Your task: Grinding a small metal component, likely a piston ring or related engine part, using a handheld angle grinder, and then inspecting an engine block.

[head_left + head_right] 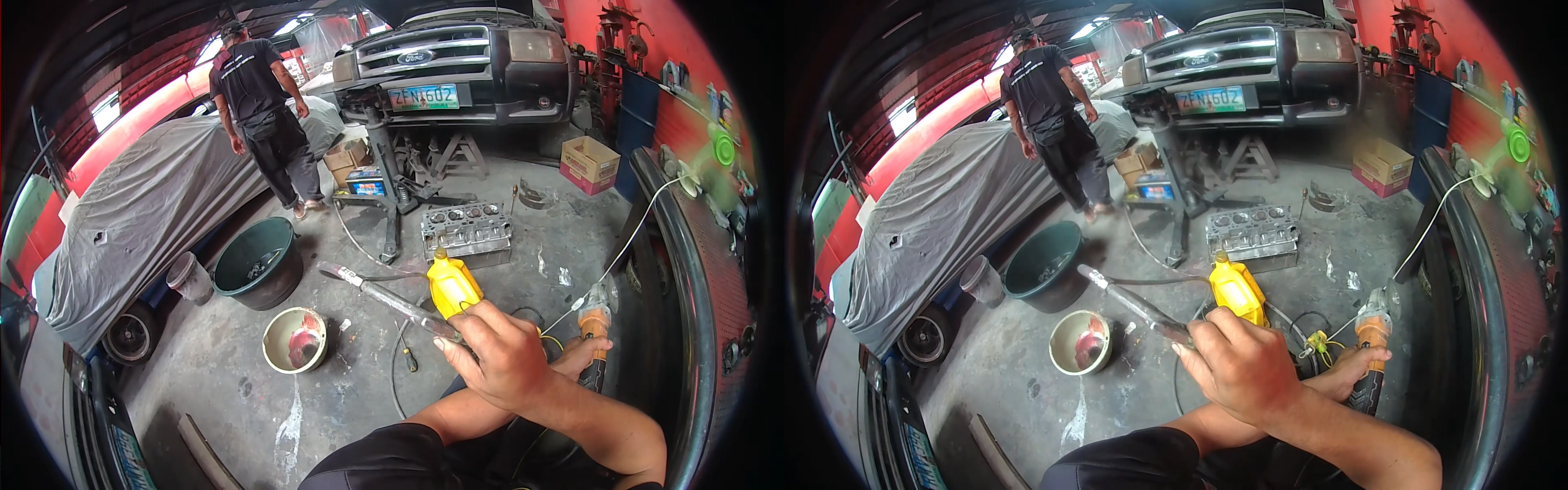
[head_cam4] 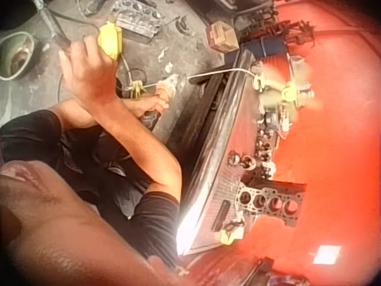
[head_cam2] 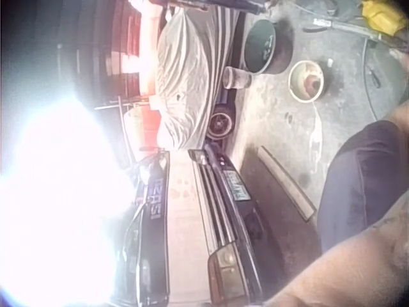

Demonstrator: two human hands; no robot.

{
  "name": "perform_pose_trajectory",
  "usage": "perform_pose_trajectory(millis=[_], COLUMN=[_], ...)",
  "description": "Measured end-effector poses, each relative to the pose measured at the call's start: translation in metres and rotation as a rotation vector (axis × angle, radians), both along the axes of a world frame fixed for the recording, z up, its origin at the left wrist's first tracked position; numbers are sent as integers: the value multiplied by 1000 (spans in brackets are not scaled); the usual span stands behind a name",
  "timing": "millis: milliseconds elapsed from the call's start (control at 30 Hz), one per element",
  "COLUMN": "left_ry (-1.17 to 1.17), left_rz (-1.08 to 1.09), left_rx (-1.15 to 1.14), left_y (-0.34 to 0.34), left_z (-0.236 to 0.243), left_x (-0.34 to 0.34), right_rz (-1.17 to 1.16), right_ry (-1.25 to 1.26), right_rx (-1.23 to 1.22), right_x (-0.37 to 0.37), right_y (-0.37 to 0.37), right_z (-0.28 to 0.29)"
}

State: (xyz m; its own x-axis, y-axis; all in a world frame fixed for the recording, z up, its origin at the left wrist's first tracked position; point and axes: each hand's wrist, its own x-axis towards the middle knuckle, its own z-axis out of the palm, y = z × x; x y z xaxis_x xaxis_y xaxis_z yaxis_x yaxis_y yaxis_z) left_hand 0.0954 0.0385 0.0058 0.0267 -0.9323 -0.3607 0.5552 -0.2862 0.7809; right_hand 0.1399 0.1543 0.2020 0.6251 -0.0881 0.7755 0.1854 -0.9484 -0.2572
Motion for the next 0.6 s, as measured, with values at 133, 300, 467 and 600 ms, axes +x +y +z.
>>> perform_pose_trajectory(millis=[133,300,467,600], left_ry=[-64,-61,-54,22], left_rz=[30,33,19,17], left_rx=[34,25,21,63], left_y=[-1,14,31,43], left_z=[-7,-14,-7,-29], left_x=[-16,-15,0,-1], right_rz=[-2,26,-39,157], right_ry=[-49,-140,407,690], right_rx=[-39,-93,61,-103], right_x=[29,95,136,150], right_y=[9,21,21,5], right_z=[-12,-25,-110,-198])
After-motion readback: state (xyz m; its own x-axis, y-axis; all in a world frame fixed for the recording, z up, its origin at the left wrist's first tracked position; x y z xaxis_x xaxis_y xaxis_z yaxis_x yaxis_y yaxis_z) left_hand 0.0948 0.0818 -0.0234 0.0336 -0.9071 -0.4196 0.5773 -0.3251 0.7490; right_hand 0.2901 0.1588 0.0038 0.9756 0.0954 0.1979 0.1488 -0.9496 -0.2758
